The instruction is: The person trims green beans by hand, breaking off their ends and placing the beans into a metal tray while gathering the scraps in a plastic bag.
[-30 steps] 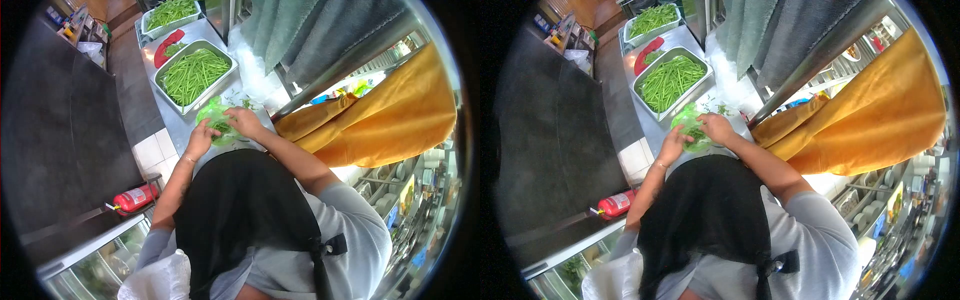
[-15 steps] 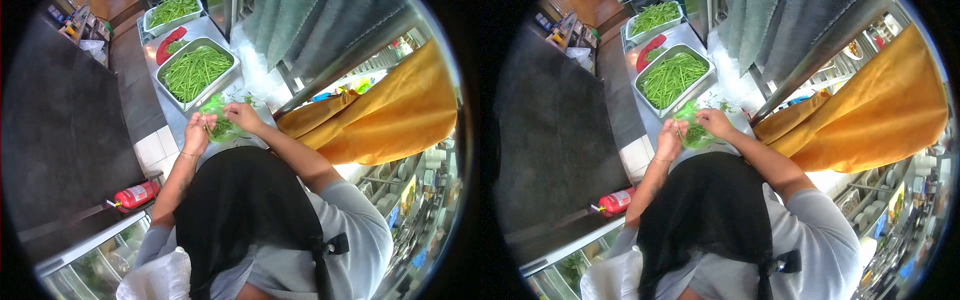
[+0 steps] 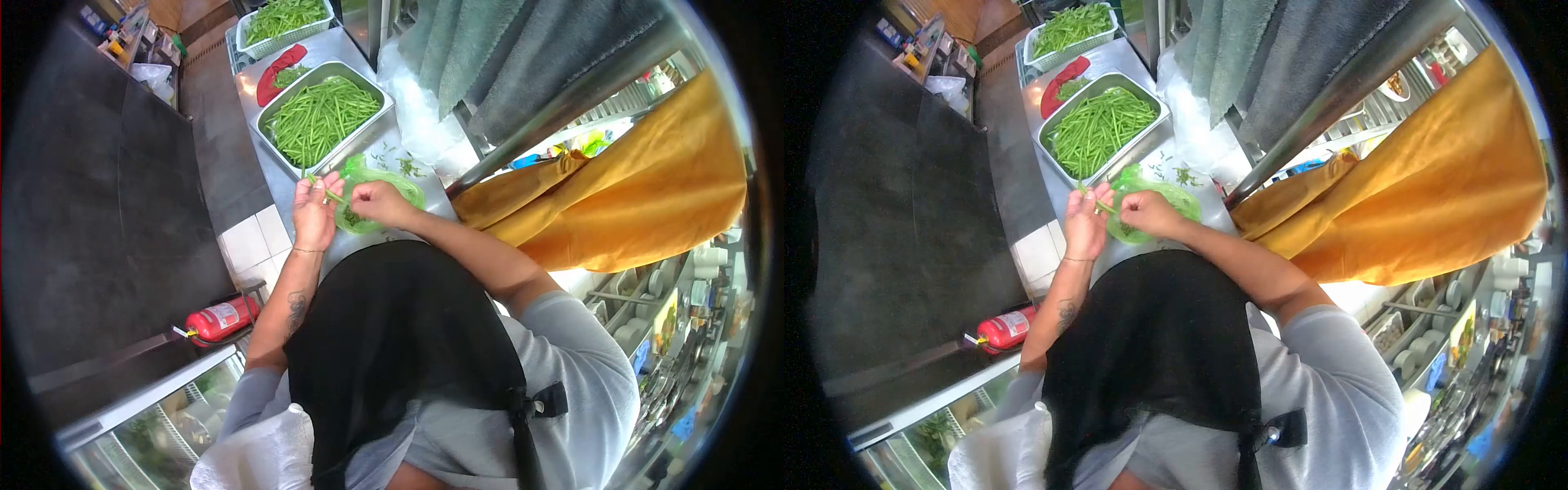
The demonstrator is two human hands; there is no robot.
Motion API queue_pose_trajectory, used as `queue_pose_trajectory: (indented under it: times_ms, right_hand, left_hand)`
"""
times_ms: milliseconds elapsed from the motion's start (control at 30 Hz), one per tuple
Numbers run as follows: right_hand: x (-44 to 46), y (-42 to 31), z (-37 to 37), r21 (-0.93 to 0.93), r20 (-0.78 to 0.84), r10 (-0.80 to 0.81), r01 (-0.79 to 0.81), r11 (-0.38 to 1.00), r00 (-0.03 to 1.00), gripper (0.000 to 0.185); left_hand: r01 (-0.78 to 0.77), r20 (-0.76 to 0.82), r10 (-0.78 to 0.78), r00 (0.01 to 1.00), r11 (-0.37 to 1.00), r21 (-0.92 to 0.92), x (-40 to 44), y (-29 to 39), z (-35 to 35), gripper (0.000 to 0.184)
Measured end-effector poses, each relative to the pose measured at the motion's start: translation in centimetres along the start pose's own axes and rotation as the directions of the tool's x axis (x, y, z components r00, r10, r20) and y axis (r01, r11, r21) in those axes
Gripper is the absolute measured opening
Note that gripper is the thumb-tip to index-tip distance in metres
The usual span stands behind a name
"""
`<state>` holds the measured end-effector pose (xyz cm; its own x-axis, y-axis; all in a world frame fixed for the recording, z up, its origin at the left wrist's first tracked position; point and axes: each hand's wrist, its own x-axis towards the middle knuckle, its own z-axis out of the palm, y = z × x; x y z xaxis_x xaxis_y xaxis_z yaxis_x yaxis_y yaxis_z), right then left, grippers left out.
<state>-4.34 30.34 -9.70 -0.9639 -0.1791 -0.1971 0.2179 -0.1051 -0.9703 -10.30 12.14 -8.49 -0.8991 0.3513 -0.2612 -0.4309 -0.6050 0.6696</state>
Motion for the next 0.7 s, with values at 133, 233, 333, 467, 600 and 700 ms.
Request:
queue_pose_trajectory:
  times_ms: [133,233,333,467,600,700]
  right_hand:
    - [0.1,-1.0,-0.2,-0.972,0.05,-0.026,0.054,0.231,0.998,0.027]
    - [0.0,0.0,-0.2,-0.771,-0.043,-0.089,0.023,0.637,0.995,0.028]
    - [0.3,0.8,0.5,-0.307,-0.103,-0.08,0.045,0.951,0.992,0.022]
    - [1.1,2.0,0.6,0.072,-0.169,-0.063,0.076,0.994,0.984,0.014]
    - [1.1,2.1,0.1,-0.039,-0.131,-0.123,0.118,0.992,0.984,0.018]
    - [0.3,0.1,0.0,-0.836,-0.059,-0.212,0.068,0.545,0.976,0.03]
  left_hand:
    - [-0.01,0.016,0.009,1.0,0.998,0.067,0.0,-1.2,-0.2,0.011]
    - [-0.037,-0.013,0.037,0.999,0.999,0.017,0.5,-1.0,0.1,0.011]
    - [-0.027,-0.02,0.027,0.999,1.0,0.008,-0.1,-1.2,0.2,0.011]
    - [-0.023,0.017,0.023,1.0,0.999,0.047,-0.1,-1.4,0.3,0.012]
    - [-0.003,0.044,-0.001,0.999,0.995,0.1,-0.1,-1.8,0.2,0.013]
    - [-0.07,0.075,0.054,0.996,0.97,0.231,0.1,-1.3,1.3,0.012]
